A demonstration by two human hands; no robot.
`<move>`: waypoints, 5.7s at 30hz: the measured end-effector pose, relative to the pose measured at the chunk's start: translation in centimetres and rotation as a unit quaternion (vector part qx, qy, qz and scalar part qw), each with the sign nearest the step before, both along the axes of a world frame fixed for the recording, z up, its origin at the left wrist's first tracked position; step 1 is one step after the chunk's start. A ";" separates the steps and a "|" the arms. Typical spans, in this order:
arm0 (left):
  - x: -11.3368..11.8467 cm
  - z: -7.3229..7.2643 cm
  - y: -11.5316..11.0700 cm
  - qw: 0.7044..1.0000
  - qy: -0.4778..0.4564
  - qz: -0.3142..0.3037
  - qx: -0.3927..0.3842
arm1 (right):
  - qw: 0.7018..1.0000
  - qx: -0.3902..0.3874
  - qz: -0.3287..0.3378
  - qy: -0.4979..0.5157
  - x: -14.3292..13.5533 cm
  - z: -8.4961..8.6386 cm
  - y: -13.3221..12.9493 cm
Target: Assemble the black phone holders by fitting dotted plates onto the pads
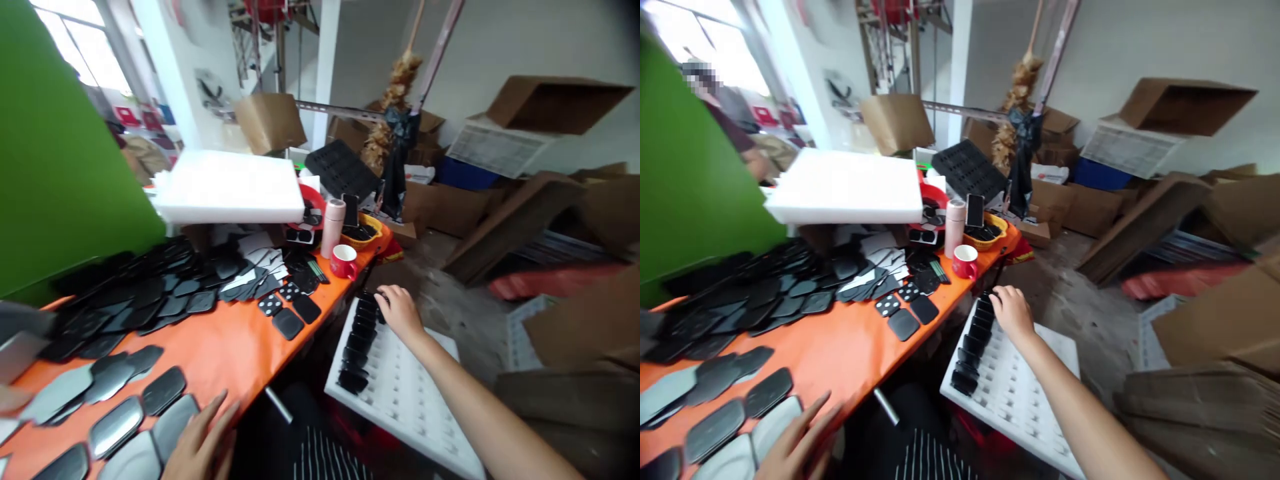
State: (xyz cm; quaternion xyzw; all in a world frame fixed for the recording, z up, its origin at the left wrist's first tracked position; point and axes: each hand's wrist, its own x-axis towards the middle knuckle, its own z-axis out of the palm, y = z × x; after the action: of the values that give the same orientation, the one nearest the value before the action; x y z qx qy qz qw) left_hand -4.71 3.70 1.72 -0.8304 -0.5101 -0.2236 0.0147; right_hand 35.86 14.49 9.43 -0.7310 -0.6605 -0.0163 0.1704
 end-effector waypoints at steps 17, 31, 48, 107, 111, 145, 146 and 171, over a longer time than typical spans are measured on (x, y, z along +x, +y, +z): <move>-1.5 -0.9 0.1 0.995 0.022 0.088 0.033 | 0.946 -0.283 0.157 0.007 -20.2 -1.6 6.6; -1.3 -0.1 -0.5 0.996 0.063 0.022 0.051 | 0.965 -0.216 0.134 0.064 -20.6 -2.0 3.9; -0.9 -0.3 -0.1 0.996 0.083 -0.020 0.016 | 0.974 -0.204 0.074 0.070 -15.0 -4.3 6.7; 10.7 0.0 4.6 0.982 0.049 0.057 -0.175 | 0.963 -0.051 0.255 -0.070 -17.9 -3.6 11.7; 10.1 0.8 4.1 0.979 0.038 0.037 -0.196 | 0.925 -0.051 0.377 -0.025 -23.5 -2.1 10.0; 7.1 2.2 3.3 0.987 -0.016 0.036 -0.157 | 0.829 -0.327 0.359 0.278 -32.4 -3.3 11.9; 7.2 2.1 3.5 0.986 -0.012 0.037 -0.160 | 0.821 -0.335 0.347 0.305 -30.7 -3.2 12.1; 8.7 1.0 4.6 0.982 0.009 0.052 -0.181 | 0.833 -0.297 0.330 0.330 -20.0 -7.2 7.6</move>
State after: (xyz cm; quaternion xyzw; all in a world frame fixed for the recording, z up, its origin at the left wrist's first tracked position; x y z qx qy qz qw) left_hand 3.99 8.27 2.76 -0.7936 -0.5847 -0.1185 -0.1196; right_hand 15.87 22.11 2.22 -0.4474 -0.7400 0.4800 0.1476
